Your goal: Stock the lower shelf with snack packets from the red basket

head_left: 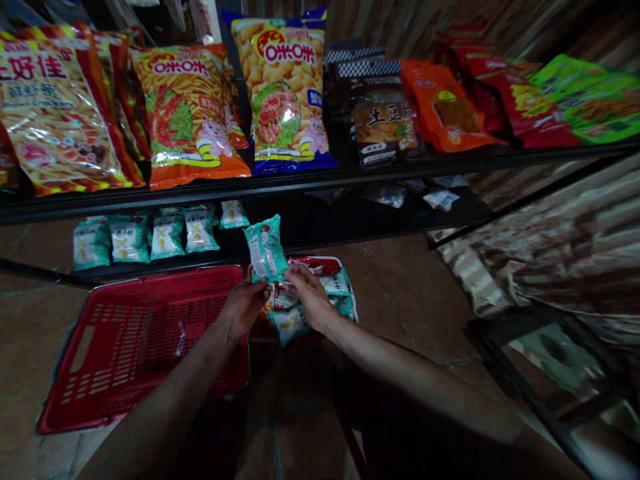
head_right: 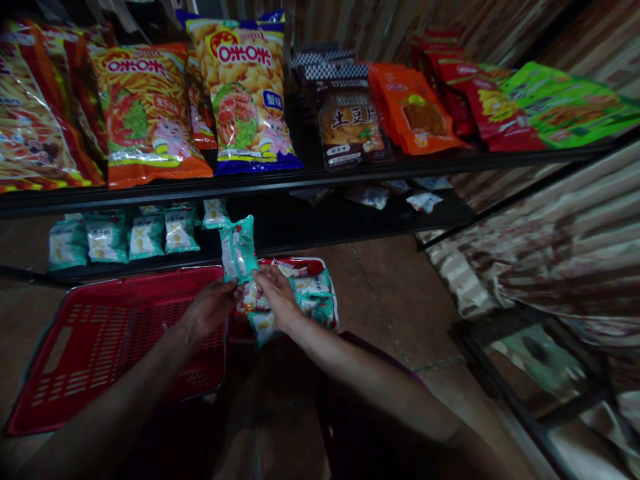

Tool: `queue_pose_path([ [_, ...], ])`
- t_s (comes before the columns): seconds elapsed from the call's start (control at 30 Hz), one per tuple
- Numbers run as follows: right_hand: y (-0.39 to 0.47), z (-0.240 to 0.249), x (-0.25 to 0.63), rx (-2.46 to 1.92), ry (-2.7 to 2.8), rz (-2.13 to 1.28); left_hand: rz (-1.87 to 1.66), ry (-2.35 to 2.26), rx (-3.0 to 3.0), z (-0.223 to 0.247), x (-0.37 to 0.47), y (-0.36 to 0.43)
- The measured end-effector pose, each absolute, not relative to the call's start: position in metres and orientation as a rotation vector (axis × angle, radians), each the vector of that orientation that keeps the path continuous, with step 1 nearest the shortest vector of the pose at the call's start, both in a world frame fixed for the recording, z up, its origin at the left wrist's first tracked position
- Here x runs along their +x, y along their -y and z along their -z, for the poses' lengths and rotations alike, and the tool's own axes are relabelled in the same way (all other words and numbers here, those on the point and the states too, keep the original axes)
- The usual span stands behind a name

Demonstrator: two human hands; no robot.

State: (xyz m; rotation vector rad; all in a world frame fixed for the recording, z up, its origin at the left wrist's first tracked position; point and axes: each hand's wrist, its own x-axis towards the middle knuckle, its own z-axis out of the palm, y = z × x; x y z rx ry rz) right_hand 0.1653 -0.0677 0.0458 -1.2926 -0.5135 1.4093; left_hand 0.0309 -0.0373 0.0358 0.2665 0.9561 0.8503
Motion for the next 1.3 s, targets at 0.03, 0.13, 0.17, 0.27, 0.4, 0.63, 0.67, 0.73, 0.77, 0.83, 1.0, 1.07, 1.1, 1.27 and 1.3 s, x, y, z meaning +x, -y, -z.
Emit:
queue_pose_path([
  [0.03,0.066,-0.047,0.167,-1.291,0.502,-1.402,-0.836,-0.962,0.275,-0.036,0.029,0.038],
  [0.13,0.062,-0.048,0.174,-1.312,0.501,-1.385,-0.796,-0.987,0.296,-0.036,0.027,0.04],
  [0.17,0.06,-0.048,0.176,-1.315,0.502,-1.382,-0.785,-0.988,0.309,-0.036,0.027,0.041],
  [0.27,0.056,-0.046,0.18,-1.284,0.488,-1.403,-0.768,-0.986,0.371,-0.036,0.028,0.045],
  [0.4,0.05,-0.045,0.185,-1.233,0.513,-1.414,-0.744,-0.969,0.423,-0.033,0.031,0.049],
  [0.63,0.042,-0.041,0.199,-1.336,0.498,-1.332,-0.728,-0.989,0.563,-0.036,0.036,0.054],
  [0.67,0.041,-0.041,0.201,-1.328,0.485,-1.334,-0.742,-1.007,0.574,-0.037,0.036,0.054],
  [0.73,0.041,-0.044,0.202,-1.301,0.493,-1.339,-0.766,-1.039,0.58,-0.038,0.037,0.055],
  [0.77,0.041,-0.046,0.202,-1.284,0.519,-1.344,-0.774,-1.055,0.574,-0.038,0.037,0.055],
  [0.83,0.042,-0.049,0.2,-1.254,0.587,-1.359,-0.79,-1.08,0.556,-0.037,0.038,0.056],
  [1.0,0.045,-0.044,0.197,-1.267,0.667,-1.388,-0.803,-1.06,0.613,-0.032,0.037,0.055],
  [1.07,0.043,-0.038,0.199,-1.324,0.634,-1.363,-0.779,-1.048,0.645,-0.03,0.036,0.055],
  [1.1,0.042,-0.035,0.2,-1.355,0.615,-1.341,-0.769,-1.044,0.662,-0.031,0.036,0.056],
  [1.27,0.038,-0.026,0.202,-1.535,0.8,-1.017,-0.825,-1.17,0.783,-0.037,0.04,0.059],
  [1.3,0.039,-0.025,0.201,-1.575,0.912,-0.919,-0.852,-1.217,0.809,-0.038,0.041,0.06],
])
